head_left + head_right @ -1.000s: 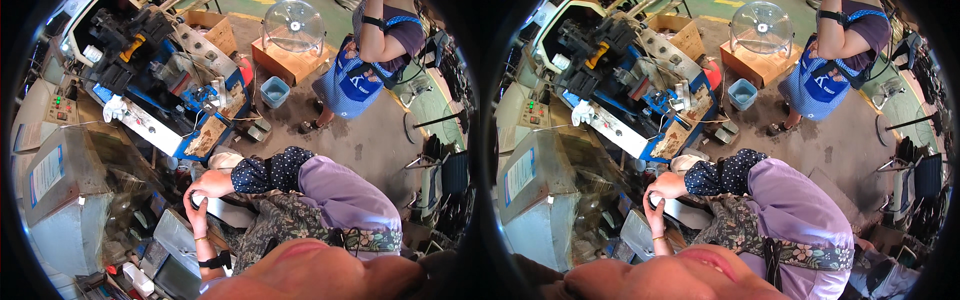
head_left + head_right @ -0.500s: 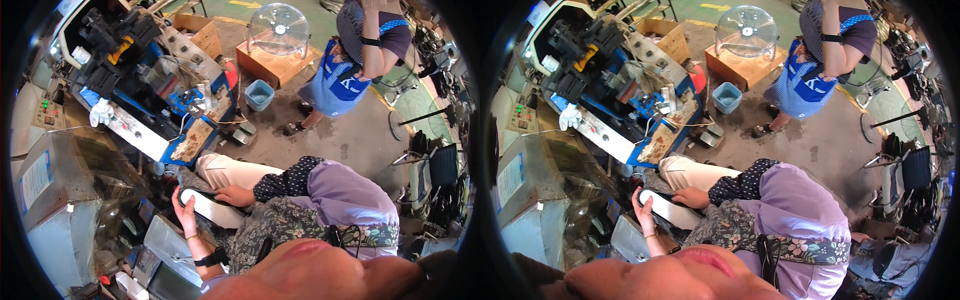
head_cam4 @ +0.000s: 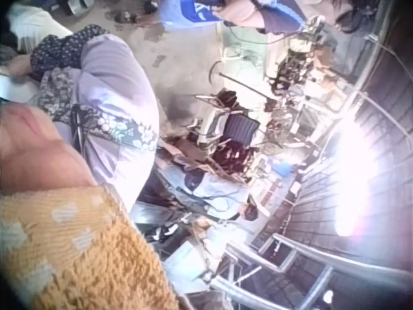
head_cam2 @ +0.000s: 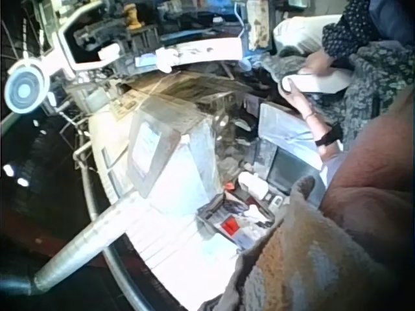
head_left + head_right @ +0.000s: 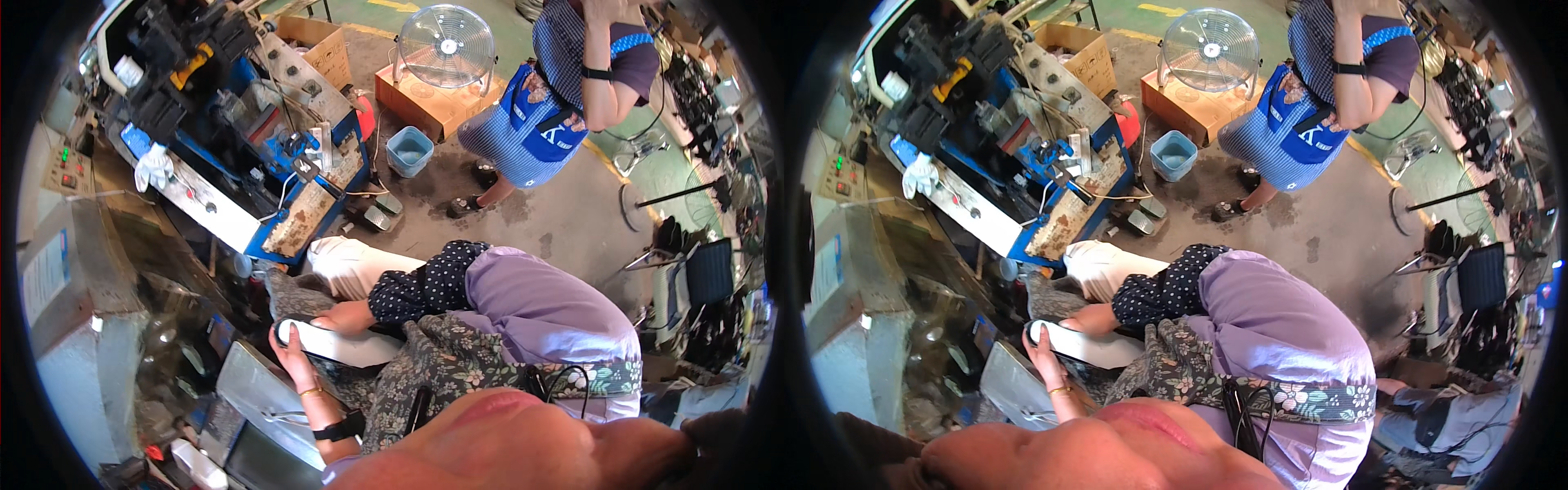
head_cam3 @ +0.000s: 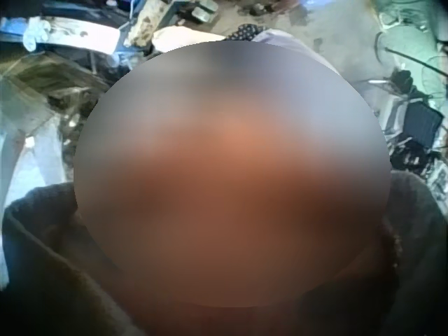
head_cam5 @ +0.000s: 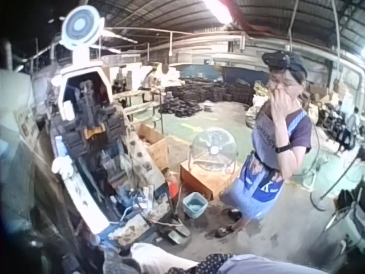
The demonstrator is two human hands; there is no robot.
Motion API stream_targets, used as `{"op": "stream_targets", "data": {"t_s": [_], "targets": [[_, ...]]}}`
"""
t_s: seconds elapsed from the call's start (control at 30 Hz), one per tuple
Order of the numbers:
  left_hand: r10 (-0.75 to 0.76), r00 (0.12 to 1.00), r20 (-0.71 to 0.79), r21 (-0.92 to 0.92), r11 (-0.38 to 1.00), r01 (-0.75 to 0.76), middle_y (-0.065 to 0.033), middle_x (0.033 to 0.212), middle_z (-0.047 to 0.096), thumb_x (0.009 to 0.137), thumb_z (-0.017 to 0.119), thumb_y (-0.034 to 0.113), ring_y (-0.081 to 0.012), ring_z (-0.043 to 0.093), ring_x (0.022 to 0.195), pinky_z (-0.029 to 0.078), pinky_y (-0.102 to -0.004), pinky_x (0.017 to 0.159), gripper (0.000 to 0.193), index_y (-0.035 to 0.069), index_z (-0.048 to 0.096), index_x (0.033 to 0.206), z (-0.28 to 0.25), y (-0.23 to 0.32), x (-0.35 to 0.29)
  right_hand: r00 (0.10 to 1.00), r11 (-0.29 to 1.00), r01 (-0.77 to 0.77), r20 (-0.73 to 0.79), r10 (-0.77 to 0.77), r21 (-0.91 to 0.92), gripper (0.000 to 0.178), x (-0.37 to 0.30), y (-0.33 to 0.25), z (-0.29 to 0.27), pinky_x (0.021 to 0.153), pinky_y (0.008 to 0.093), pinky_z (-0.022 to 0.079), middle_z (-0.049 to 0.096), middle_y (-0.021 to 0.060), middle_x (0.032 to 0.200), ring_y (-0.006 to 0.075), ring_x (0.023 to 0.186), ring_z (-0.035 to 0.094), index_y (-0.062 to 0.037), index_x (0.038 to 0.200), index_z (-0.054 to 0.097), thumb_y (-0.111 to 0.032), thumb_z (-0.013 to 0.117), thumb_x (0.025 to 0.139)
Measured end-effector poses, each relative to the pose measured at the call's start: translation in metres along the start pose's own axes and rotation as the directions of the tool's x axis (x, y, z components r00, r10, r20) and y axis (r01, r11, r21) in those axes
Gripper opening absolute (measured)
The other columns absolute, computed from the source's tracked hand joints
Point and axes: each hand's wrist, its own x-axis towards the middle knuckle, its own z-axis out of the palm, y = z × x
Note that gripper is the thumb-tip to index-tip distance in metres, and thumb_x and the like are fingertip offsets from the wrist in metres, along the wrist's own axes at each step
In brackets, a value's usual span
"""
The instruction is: Operating a shoe-lasting machine to shape and attach shoe uppers to lasts.
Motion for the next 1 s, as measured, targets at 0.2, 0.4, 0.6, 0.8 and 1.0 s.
{"op": "stream_targets", "data": {"t_s": [0.2,0.4,0.6,0.8,1.0], "targets": [[-0.064,0.996,0.063,0.025,0.998,0.062,-0.0105,0.124,0.06,0.098,0.064,0.008,-0.0182,0.059,0.108,0.05,-0.0342,0.095,0.051,0.002,0.041,0.143,-0.008,0.017,0.003,0.979,0.915,0.177,-0.03,-0.201,-0.364,0.049,-0.009,-0.048,-0.01,0.076,0.05,0.052,0.067,0.0278,0.09,0.042,0.085,0.066,0.0071,0.113,0.058,-0.039,0.045,0.103],[-0.033,0.968,0.249,-0.204,0.975,0.085,-0.0116,0.134,0.059,0.095,0.067,0.016,-0.0222,0.058,0.121,0.045,-0.036,0.105,0.059,0.0,0.042,0.146,-0.032,0.013,0.013,0.987,0.901,-0.024,0.156,-0.048,0.434,0.081,-0.029,-0.006,-0.002,0.122,0.037,0.021,0.013,0.0185,0.166,0.0263,0.151,0.019,0.0016,0.159,0.004,-0.043,0.046,0.106],[0.066,0.885,-0.46,0.608,0.75,0.26,-0.0223,0.101,0.072,0.104,0.039,0.036,-0.0343,0.069,0.1,0.053,-0.045,0.088,0.046,0.0,0.067,0.101,-0.015,0.002,-0.014,0.978,0.904,-0.168,0.181,0.103,0.394,0.09,-0.011,-0.066,0.016,0.112,0.0328,0.037,0.03,0.0352,0.153,0.0325,0.138,0.043,0.0086,0.155,-0.002,-0.046,0.049,0.104],[0.082,0.997,-0.011,0.68,0.731,-0.053,-0.0287,0.122,0.063,0.108,0.033,0.043,-0.0372,0.06,0.121,0.046,-0.0438,0.102,0.057,-0.007,0.057,0.124,-0.086,0.006,-0.033,0.985,0.948,0.167,-0.008,-0.171,0.272,0.085,-0.009,-0.072,0.057,0.116,0.0361,0.03,0.028,0.0366,0.154,0.0414,0.144,0.034,0.0107,0.154,0.002,-0.042,0.047,0.104],[0.298,0.926,-0.233,0.809,0.587,0.014,-0.0311,0.106,0.065,0.108,0.037,0.037,-0.0471,0.062,0.102,0.05,-0.0461,0.087,0.046,-0.001,0.06,0.121,-0.019,-0.02,-0.067,0.964,0.963,0.217,-0.193,-0.185,0.161,0.079,-0.005,-0.032,0.051,0.114,0.0373,0.033,0.032,0.0317,0.155,0.039,0.144,0.036,0.0054,0.156,0.009,-0.039,0.049,0.104]]}}
